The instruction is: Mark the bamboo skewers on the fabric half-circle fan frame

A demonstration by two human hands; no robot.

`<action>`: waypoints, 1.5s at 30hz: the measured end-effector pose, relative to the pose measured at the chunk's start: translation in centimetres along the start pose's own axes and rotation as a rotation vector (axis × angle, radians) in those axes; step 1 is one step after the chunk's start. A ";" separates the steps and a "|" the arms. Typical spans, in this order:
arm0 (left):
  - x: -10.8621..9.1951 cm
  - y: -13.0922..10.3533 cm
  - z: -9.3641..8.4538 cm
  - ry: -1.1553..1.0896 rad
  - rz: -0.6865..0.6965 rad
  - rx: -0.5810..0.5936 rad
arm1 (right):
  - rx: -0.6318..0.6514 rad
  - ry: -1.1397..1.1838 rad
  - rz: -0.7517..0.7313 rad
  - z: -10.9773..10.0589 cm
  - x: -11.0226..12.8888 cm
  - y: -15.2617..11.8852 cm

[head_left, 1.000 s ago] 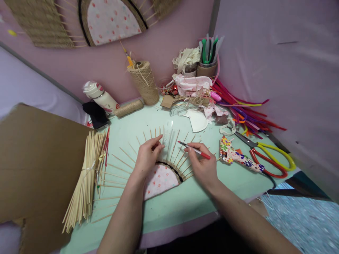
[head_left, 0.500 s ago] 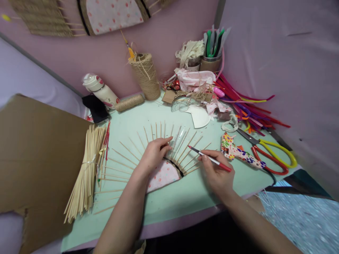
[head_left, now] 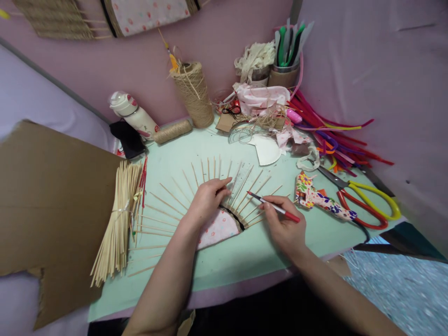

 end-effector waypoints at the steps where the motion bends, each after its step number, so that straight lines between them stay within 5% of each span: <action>1: 0.0 0.0 0.1 0.008 0.007 0.001 | 0.001 -0.004 -0.007 0.0 0.1 0.0; 21: -0.7 0.2 0.4 0.054 0.041 0.061 | -0.032 -0.212 -0.209 1.0 3.5 2.9; 45: -0.8 0.1 0.7 0.041 0.060 0.105 | 0.017 -0.278 -0.269 1.9 3.0 2.6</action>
Point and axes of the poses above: each hand's wrist, its own y-axis towards the middle knuckle, its own z-axis out of the palm, x = y × z, the point moved 8 cm from there along y, towards the middle knuckle, and after that the axes turned 3 degrees about y, right-handed, at the moved point
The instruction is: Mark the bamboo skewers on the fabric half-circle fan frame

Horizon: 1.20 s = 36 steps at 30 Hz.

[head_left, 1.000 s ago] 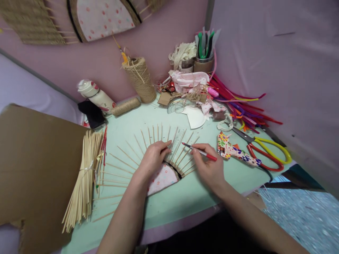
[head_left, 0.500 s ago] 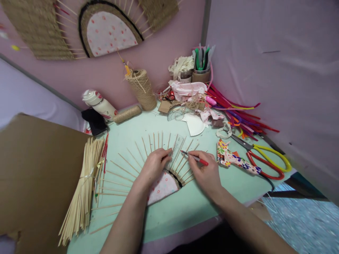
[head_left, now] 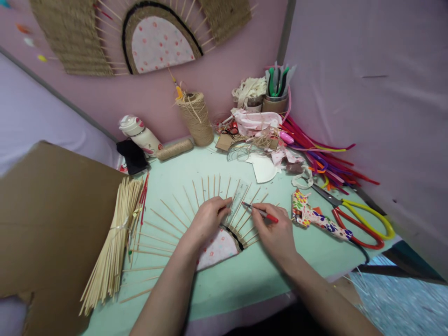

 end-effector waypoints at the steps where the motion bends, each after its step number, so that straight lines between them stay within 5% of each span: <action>1: 0.0 0.0 0.0 -0.002 0.003 0.001 | -0.001 -0.001 -0.001 0.0 0.0 0.0; 36: -0.1 -0.1 -0.2 -0.027 -0.021 -0.013 | 0.010 -0.030 -0.003 -0.2 0.4 0.2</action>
Point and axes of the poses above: each hand's wrist, its own y-axis towards the middle knuckle, its own z-axis out of the palm, x = y × z, the point moved 8 cm from there along y, towards the middle knuckle, and after that the axes turned 3 degrees about y, right-handed, at the moved point
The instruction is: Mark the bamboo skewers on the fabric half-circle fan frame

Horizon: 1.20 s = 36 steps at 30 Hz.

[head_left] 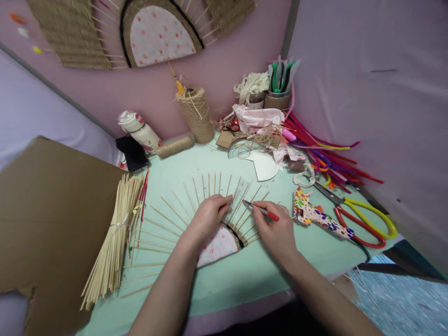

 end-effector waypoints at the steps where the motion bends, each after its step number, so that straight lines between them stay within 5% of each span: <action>1: 0.0 0.0 0.0 0.001 0.000 -0.002 | -0.003 0.002 -0.002 0.0 0.0 0.0; 36: 0.1 0.1 0.2 0.027 0.013 -0.004 | 0.006 0.004 -0.006 0.1 -0.2 0.0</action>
Point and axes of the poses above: each hand's wrist, its own y-axis towards the middle knuckle, its own z-axis out of the palm, x = y × z, the point moved 8 cm from there along y, towards the middle knuckle, and after that the axes turned 3 degrees about y, right-handed, at the moved point
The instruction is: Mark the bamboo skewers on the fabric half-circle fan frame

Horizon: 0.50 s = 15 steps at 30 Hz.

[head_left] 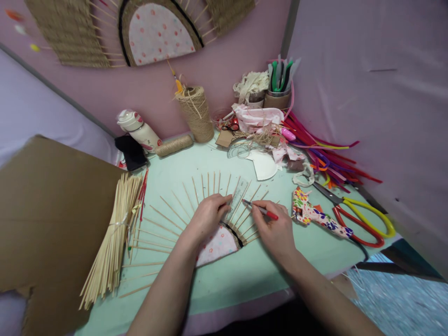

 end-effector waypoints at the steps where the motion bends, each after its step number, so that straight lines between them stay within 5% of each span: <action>1: 0.0 0.0 0.0 -0.002 -0.002 -0.001 | 0.001 0.001 0.004 0.0 0.0 0.0; 15: 0.2 0.0 0.1 -0.010 -0.007 0.006 | -0.010 0.004 -0.017 0.1 0.0 -0.1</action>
Point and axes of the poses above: each hand's wrist, its own y-axis towards the middle knuckle, its own z-axis out of the palm, x = y × z, the point moved 8 cm from there along y, towards the middle knuckle, and after that the axes turned 3 degrees about y, right-handed, at the moved point
